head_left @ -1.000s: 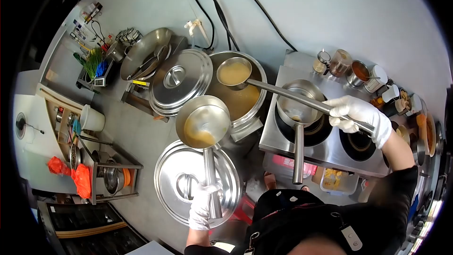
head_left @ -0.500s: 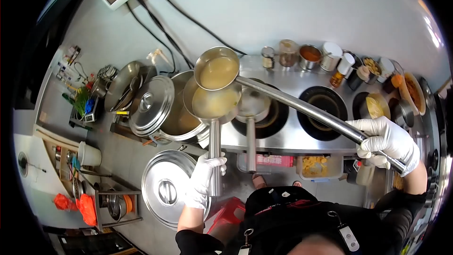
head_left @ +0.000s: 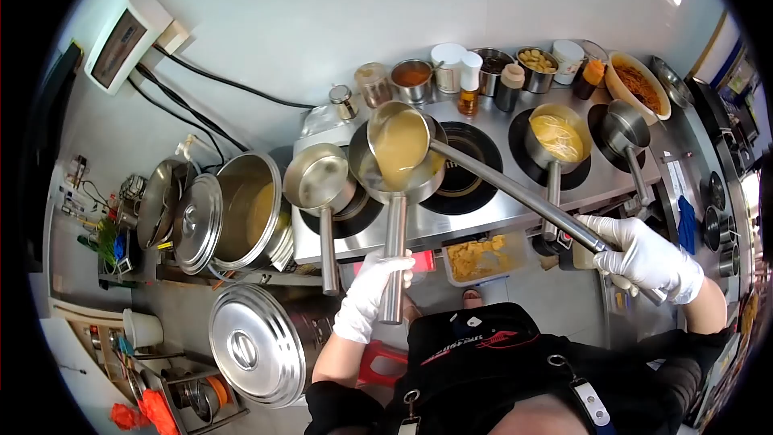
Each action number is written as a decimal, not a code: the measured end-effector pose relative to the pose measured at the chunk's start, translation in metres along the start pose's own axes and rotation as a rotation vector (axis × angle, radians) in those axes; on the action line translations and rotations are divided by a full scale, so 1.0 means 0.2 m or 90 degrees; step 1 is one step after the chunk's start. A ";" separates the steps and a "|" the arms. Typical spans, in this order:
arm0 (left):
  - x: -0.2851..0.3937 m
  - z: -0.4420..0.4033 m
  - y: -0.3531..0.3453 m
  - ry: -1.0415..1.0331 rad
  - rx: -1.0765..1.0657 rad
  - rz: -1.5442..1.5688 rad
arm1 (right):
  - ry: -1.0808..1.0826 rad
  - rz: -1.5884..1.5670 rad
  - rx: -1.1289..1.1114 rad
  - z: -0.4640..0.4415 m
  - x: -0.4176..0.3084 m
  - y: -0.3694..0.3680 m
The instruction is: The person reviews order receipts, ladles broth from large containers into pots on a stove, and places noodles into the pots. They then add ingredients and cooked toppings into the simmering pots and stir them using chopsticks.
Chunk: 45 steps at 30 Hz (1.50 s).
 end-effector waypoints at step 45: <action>0.66 0.49 2.29 -0.548 0.858 -0.159 | 0.225 0.426 -0.185 -1.69 -1.05 -1.43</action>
Point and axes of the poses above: each hand's wrist, its own z-axis away from the middle knuckle, its own y-axis out of the back of the hand, x = y × z, the point moved 6 cm from there along -z, towards the middle knuckle, and after that the axes turned 2 degrees about y, right-handed, at the moved point
